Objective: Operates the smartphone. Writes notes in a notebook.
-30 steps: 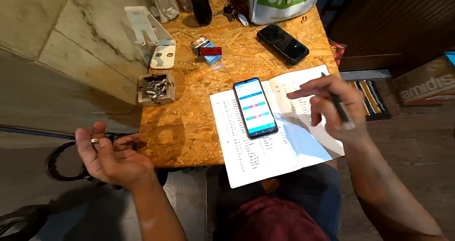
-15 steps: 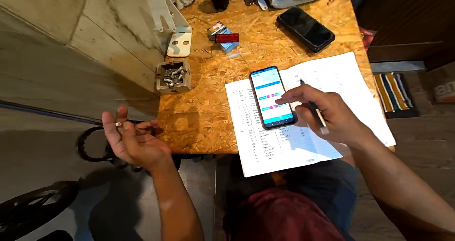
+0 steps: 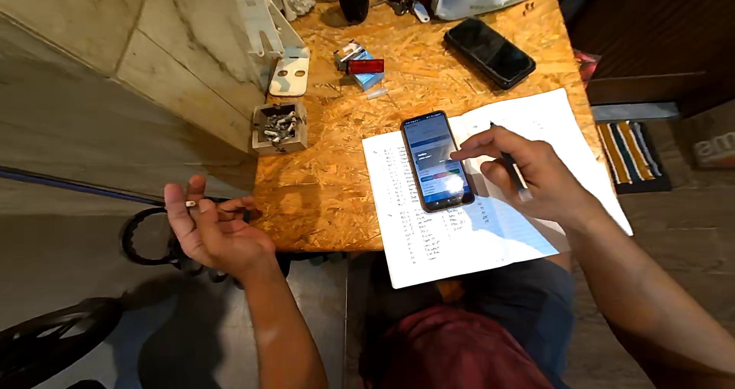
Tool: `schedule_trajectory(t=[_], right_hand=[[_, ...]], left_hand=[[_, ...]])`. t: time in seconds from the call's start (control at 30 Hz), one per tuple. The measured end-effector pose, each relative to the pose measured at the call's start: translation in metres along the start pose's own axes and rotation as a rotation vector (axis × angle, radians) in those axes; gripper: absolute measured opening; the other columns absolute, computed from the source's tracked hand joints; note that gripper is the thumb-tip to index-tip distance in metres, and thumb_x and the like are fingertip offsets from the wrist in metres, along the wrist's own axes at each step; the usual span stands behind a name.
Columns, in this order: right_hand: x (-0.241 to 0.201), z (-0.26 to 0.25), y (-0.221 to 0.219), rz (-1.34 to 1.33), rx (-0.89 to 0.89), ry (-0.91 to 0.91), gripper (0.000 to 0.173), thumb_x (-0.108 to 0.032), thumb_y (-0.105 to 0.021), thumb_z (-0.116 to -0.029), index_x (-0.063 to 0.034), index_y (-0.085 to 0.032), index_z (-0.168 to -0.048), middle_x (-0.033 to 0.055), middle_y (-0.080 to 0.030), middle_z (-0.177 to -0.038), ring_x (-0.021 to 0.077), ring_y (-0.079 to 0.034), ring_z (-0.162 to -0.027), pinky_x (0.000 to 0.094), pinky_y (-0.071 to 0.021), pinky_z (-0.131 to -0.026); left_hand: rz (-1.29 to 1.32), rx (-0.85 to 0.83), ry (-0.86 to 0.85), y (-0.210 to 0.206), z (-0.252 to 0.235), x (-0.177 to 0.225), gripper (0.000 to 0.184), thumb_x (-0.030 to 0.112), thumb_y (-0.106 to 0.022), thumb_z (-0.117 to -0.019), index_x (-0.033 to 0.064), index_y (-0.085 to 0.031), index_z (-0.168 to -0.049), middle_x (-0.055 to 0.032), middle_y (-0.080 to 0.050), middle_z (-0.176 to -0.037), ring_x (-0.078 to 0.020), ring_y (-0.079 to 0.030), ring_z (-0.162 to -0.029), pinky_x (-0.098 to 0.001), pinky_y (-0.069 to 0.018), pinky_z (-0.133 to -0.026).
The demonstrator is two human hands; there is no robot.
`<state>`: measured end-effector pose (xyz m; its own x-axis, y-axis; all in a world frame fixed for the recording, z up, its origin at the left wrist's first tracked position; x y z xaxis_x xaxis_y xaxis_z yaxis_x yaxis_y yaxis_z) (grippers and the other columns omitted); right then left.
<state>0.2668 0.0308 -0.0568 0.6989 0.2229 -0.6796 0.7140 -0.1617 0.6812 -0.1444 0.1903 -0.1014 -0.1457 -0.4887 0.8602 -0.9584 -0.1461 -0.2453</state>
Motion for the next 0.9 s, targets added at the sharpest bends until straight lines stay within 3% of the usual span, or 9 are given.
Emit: schedule_trajectory(t=[0.17,0.43,0.67,0.8,0.9], right_hand=[[0.0029,-0.0004,-0.0065,0.031,-0.048,-0.032,0.037,-0.015,-0.048,-0.0965,-0.0143,-0.060,-0.131,-0.0051,-0.072,-0.116,0.0034,-0.062,-0.069,0.0275,-0.0539,-0.058],[-0.0017,0.0028,0.0019,-0.031,0.014,-0.002,0.037,-0.014,-0.047,-0.0964,-0.0099,-0.059,-0.131,-0.0021,-0.072,-0.121,0.0020,-0.057,-0.066,0.0221,-0.0488,-0.054],[-0.0009,0.0038,-0.0041,-0.074,-0.002,-0.016,0.036,-0.013,-0.048,-0.0962,-0.0099,-0.060,-0.130,-0.0037,-0.072,-0.113,0.0011,-0.052,-0.058,0.0212,-0.0457,-0.048],[-0.0014,0.0051,-0.0056,-0.036,-0.014,-0.011,0.037,-0.014,-0.047,-0.0978,-0.0109,-0.060,-0.132,-0.0038,-0.072,-0.116,0.0018,-0.061,-0.070,0.0232,-0.0526,-0.057],[-0.0010,0.0052,-0.0064,-0.038,-0.010,-0.015,0.038,-0.013,-0.046,-0.0968,-0.0113,-0.059,-0.132,-0.0042,-0.072,-0.119,0.0017,-0.061,-0.071,0.0228,-0.0525,-0.057]], left_hand=[[-0.019,0.001,0.003,0.0008,0.0000,0.0008,0.045,0.010,-0.031,-0.1076,0.0036,-0.032,-0.153,-0.0054,-0.062,-0.134,-0.0153,-0.068,-0.076,-0.0302,-0.0607,-0.067],[-0.017,0.001,0.015,0.0000,-0.0004,0.0000,0.046,0.010,-0.030,-0.1072,0.0048,-0.031,-0.153,-0.0061,-0.061,-0.136,-0.0156,-0.068,-0.076,-0.0300,-0.0604,-0.067],[-0.003,0.001,0.015,0.0027,-0.0013,-0.0015,0.046,0.010,-0.030,-0.1076,0.0056,-0.031,-0.153,-0.0058,-0.060,-0.136,-0.0154,-0.068,-0.078,-0.0297,-0.0603,-0.068],[-0.006,-0.007,0.015,0.0026,-0.0012,-0.0013,0.045,0.011,-0.032,-0.1081,0.0061,-0.033,-0.152,-0.0049,-0.061,-0.135,-0.0152,-0.069,-0.079,-0.0301,-0.0606,-0.069],[0.000,0.002,0.013,0.0024,-0.0012,-0.0013,0.045,0.011,-0.032,-0.1084,0.0052,-0.032,-0.153,-0.0056,-0.062,-0.136,-0.0156,-0.069,-0.077,-0.0302,-0.0608,-0.068]])
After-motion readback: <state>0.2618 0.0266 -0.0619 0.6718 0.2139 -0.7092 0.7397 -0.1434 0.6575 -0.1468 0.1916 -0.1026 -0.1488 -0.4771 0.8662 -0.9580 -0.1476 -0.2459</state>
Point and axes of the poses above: each hand's wrist, its own z-axis away from the middle knuckle, its own y-axis out of the back of the hand, x = y × z, the point moved 6 cm from there along -z, towards the middle knuckle
